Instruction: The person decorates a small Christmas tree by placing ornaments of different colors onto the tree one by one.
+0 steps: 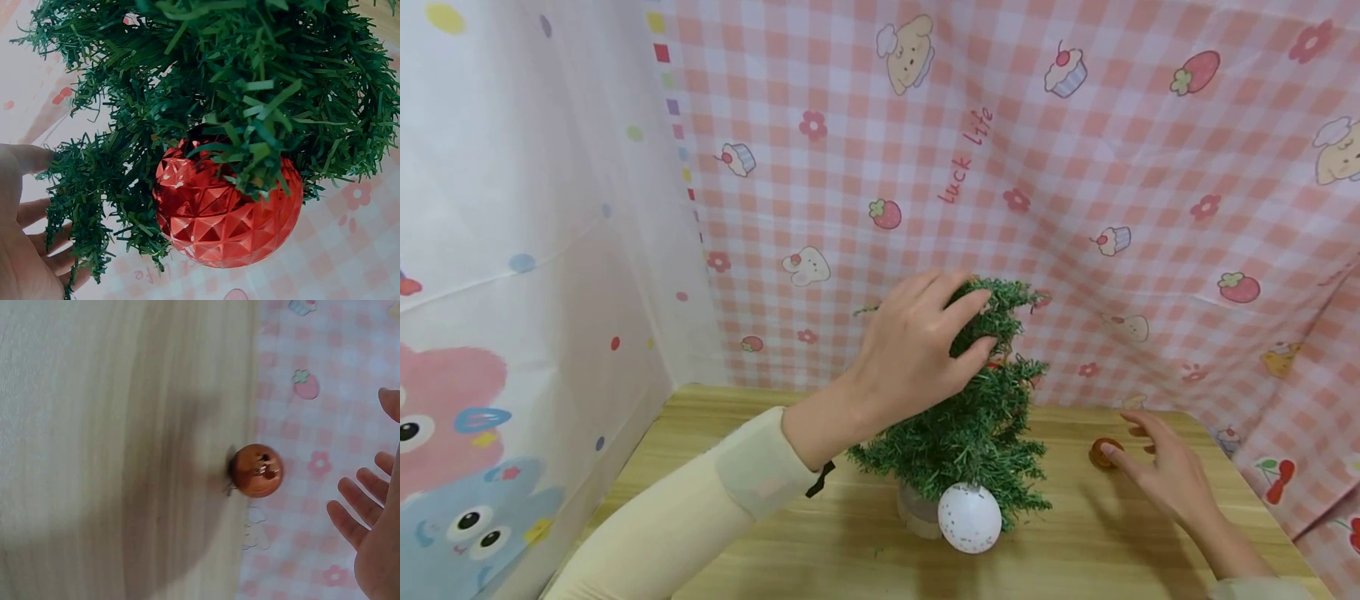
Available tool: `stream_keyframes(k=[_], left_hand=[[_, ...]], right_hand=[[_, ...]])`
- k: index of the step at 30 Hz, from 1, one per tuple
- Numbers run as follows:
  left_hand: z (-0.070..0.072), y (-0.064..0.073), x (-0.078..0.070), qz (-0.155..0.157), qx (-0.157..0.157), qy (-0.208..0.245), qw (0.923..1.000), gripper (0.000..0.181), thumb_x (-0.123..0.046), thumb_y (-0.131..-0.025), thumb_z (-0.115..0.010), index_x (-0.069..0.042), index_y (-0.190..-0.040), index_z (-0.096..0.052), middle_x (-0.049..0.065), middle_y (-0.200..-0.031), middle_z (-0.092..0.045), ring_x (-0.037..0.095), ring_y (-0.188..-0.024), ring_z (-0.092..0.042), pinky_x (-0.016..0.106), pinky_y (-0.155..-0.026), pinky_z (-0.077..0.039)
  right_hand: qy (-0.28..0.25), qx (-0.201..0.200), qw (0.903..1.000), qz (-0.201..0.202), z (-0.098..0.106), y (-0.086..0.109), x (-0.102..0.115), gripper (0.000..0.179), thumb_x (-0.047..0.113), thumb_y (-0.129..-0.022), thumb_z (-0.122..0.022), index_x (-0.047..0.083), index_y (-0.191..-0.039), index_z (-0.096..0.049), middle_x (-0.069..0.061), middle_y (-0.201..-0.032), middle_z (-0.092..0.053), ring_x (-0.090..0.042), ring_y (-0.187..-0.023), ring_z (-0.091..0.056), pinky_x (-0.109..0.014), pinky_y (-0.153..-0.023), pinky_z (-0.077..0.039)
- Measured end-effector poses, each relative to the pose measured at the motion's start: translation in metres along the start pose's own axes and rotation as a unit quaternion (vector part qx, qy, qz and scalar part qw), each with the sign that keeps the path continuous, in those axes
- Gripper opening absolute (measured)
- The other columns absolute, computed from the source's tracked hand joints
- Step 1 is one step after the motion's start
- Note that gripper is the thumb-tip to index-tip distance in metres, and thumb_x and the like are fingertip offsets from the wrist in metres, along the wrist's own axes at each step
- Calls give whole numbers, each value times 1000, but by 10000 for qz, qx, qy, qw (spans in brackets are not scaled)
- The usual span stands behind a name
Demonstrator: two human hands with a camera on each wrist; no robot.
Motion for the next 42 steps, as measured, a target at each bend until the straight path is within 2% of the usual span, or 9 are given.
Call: stream_keyframes(k=[13, 21, 29, 36, 42], left_hand=[[-3, 3, 3, -144, 108, -57, 9998, 33, -24, -90, -80, -8, -119, -79, 15, -125, -72, 28, -111, -69, 40, -101, -54], [-5, 4, 6, -265, -3, -43, 9996, 30, -22, -88, -78, -8, -115, -80, 15, -123, -73, 27, -111, -69, 39, -99, -55], [-6, 5, 9, -320, -187, 63, 9993, 28, -18, -85, -76, -8, -110, -80, 14, -119, -74, 27, -108, -70, 38, -99, -55], [-5, 7, 11, -377, -328, 317, 9982, 26, -15, -82, -75, -6, -107, -80, 14, -116, -74, 28, -107, -70, 38, -100, -54], [-3, 7, 13, -374, -410, 621, 9965, 26, -13, -80, -75, -5, -104, -80, 15, -114, -75, 29, -109, -70, 37, -103, -53]], right_hand=[[240, 710, 9946, -715, -20, -9, -29, 79, 52, -97, -71, -3, -148, -49, -37, -134, -56, -54, -113, -60, -67, -78, -50], [370, 690, 9949, -640, -28, -9, -34, 77, 52, -95, -73, -3, -145, -52, -35, -133, -58, -50, -109, -63, -64, -78, -52], [458, 632, 9957, -498, -32, -9, -35, 73, 48, -94, -75, -4, -141, -56, -37, -137, -54, -54, -107, -63, -66, -81, -51], [560, 524, 9963, -391, -35, -9, -35, 71, 44, -92, -79, -4, -140, -57, -37, -138, -53, -59, -111, -59, -69, -84, -50], [687, 549, 9952, -441, -38, -9, -39, 69, 46, -91, -79, -2, -137, -60, -36, -133, -55, -57, -104, -62, -65, -77, -53]])
Point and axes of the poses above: each hand's wrist, its own y-axis away from the middle knuckle, its own z-axis out of the back of the hand, x = y × z, the point moved 2 cm from there along -y, towards the middle knuckle
